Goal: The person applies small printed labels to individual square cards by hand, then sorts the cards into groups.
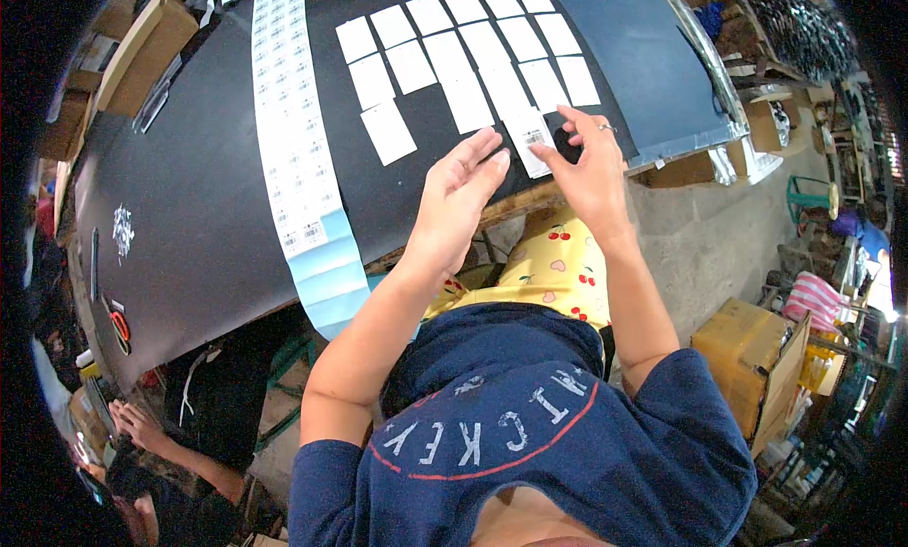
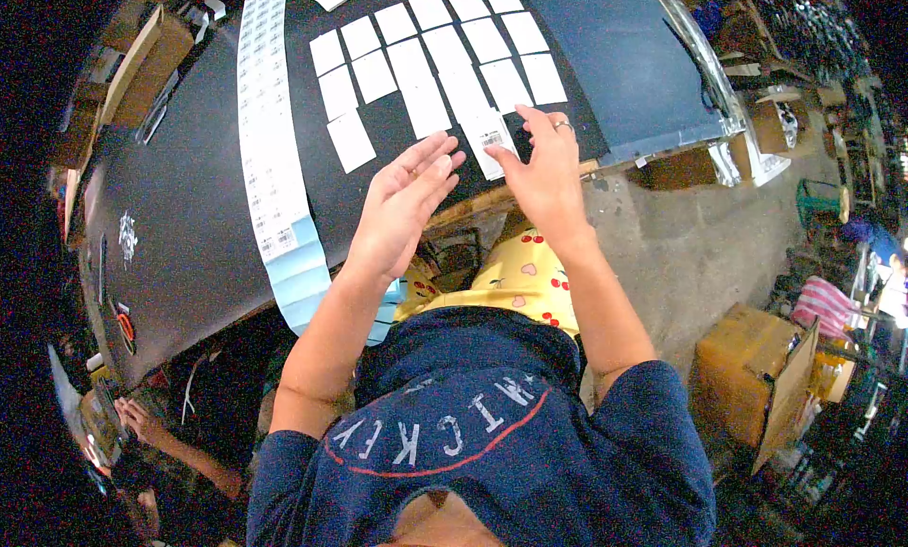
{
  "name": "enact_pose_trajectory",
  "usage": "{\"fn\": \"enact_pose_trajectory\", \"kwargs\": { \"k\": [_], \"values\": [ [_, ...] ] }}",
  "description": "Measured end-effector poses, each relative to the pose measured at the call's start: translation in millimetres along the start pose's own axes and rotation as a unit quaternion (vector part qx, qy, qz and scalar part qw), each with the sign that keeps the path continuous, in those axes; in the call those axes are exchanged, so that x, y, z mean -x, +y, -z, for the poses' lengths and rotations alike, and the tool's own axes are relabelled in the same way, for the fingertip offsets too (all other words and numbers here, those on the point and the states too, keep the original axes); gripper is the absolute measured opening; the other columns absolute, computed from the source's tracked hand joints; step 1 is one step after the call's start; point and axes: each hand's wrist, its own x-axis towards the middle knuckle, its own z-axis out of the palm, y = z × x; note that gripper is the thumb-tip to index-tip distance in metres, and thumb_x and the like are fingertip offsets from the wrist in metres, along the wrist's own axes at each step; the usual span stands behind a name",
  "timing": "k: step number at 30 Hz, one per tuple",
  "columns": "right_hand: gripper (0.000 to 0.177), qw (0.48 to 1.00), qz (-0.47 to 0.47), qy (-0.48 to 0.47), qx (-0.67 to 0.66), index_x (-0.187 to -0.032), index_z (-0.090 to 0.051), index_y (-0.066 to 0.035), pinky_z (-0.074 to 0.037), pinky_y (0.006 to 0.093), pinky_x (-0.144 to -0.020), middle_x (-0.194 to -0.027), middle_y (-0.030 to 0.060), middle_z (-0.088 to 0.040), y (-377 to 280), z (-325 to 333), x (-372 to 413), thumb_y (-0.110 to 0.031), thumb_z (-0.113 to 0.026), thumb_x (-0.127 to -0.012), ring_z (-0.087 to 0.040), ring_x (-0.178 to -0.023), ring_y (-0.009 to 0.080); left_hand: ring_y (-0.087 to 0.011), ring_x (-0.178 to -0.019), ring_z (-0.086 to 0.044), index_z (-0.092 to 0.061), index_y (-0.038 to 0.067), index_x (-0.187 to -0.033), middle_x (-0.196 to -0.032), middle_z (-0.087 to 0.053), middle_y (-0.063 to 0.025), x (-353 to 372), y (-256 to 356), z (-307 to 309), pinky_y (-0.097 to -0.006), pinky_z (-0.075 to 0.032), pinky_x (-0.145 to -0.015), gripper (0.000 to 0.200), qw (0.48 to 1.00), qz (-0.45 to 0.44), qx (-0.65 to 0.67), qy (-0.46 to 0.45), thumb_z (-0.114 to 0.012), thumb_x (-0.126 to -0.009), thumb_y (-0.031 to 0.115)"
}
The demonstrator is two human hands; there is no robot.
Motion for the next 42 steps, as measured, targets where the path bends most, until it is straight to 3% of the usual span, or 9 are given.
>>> {"fn": "enact_pose_trajectory", "kwargs": {
  "k": [6, 13, 18, 25, 28, 31, 38, 40, 42],
  "values": [
    [0.056, 0.999, -0.023, -0.047, 0.000, -0.122, -0.055, -0.003, -0.043, 0.0403, -0.086, -0.102, 0.0147, -0.057, -3.2, -5.2, 8.7, -0.003, -0.074, -0.069, -0.056, -0.093, 0.0298, -0.0258, -0.128, -0.045, -0.031, -0.009, -0.140, -0.140, -0.043, -0.0195, -0.8, 2.8, -11.8, -0.0358, -0.035, -0.108, 0.057, 0.996, 0.055, 0.073, 0.002, -0.056, -0.094, 0.013],
    [0.058, 0.999, 0.000, -0.045, -0.008, -0.123, -0.057, -0.004, -0.049, 0.0351, -0.079, -0.099, 0.0119, -0.060, -0.9, -1.6, 11.8, -0.004, -0.077, -0.068, -0.059, -0.087, 0.0245, -0.0263, -0.130, -0.043, -0.028, -0.009, -0.141, -0.140, -0.043, -0.0189, 20.6, 0.1, -22.5, -0.0388, -0.031, -0.110, 0.060, 0.987, 0.078, 0.135, 0.045, -0.057, -0.094, 0.016],
    [0.065, 0.996, -0.055, -0.058, 0.034, -0.127, -0.050, -0.004, -0.035, 0.0465, -0.091, -0.108, 0.0184, -0.057, -6.7, -6.3, 7.7, -0.019, -0.078, -0.070, -0.050, -0.109, 0.0348, -0.0278, -0.130, -0.041, -0.029, -0.010, -0.140, -0.142, -0.039, -0.0196, 28.0, 5.2, -24.6, -0.0388, -0.031, -0.110, 0.061, 0.969, 0.086, 0.216, 0.085, -0.056, -0.095, 0.020],
    [0.069, 0.989, -0.031, -0.085, 0.114, -0.131, -0.046, -0.004, -0.033, 0.0475, -0.092, -0.110, 0.0222, -0.056, -21.4, -10.2, 1.0, -0.014, -0.076, -0.070, -0.051, -0.110, 0.0378, -0.0239, -0.128, -0.042, -0.031, -0.009, -0.140, -0.140, -0.042, -0.0172, 37.0, -5.1, -28.1, -0.0359, -0.032, -0.108, 0.059, 0.982, 0.046, 0.153, 0.101, -0.055, -0.096, 0.022],
    [0.067, 0.991, -0.034, -0.082, 0.097, -0.130, -0.049, -0.007, -0.037, 0.0438, -0.089, -0.107, 0.0156, -0.055, -20.7, -12.7, 0.0, -0.006, -0.074, -0.068, -0.053, -0.102, 0.0327, -0.0242, -0.128, -0.043, -0.032, -0.008, -0.140, -0.140, -0.042, -0.0171, 38.9, -3.1, -21.8, -0.0361, -0.033, -0.108, 0.058, 0.982, 0.058, 0.156, 0.093, -0.056, -0.096, 0.022],
    [0.070, 0.997, -0.012, -0.071, 0.029, -0.132, -0.045, -0.004, -0.042, 0.0426, -0.095, -0.115, 0.0237, -0.047, -20.4, -16.9, 2.5, 0.005, -0.068, -0.067, -0.049, -0.110, 0.0432, -0.0247, -0.127, -0.045, -0.035, -0.006, -0.139, -0.139, -0.044, -0.0161, 36.7, -4.3, -16.7, -0.0375, -0.036, -0.105, 0.055, 0.980, 0.064, 0.165, 0.092, -0.056, -0.095, 0.021],
    [0.071, 0.990, 0.115, -0.054, 0.068, -0.140, -0.036, 0.000, -0.041, 0.0451, -0.089, -0.113, 0.0221, -0.046, -24.1, -30.0, 23.6, 0.012, -0.051, -0.071, -0.049, -0.101, 0.0417, -0.0221, -0.126, -0.044, -0.034, -0.005, -0.140, -0.137, -0.043, -0.0134, 41.1, 7.4, -10.6, -0.0362, -0.039, -0.104, 0.052, 0.974, 0.065, 0.206, 0.073, -0.055, -0.096, 0.013],
    [0.071, 0.987, 0.146, -0.052, -0.030, -0.136, -0.040, 0.003, -0.041, 0.0433, -0.081, -0.110, 0.0212, -0.047, -7.2, -27.4, 14.7, 0.011, -0.051, -0.067, -0.050, -0.096, 0.0363, -0.0223, -0.124, -0.047, -0.039, -0.005, -0.137, -0.135, -0.046, -0.0143, 45.7, 15.7, -6.5, -0.0359, -0.040, -0.103, 0.048, 0.974, 0.064, 0.201, 0.082, -0.055, -0.095, 0.012],
    [0.064, 0.988, 0.155, 0.002, -0.003, -0.132, -0.046, 0.002, -0.043, 0.0410, -0.087, -0.104, 0.0194, -0.053, 18.4, -6.4, -5.4, 0.011, -0.045, -0.069, -0.053, -0.098, 0.0374, -0.0254, -0.121, -0.051, -0.044, -0.003, -0.135, -0.134, -0.051, -0.0163, 50.9, 26.8, 1.9, -0.0372, -0.040, -0.103, 0.045, 0.992, 0.045, 0.117, 0.030, -0.053, -0.096, 0.018]
  ]
}}
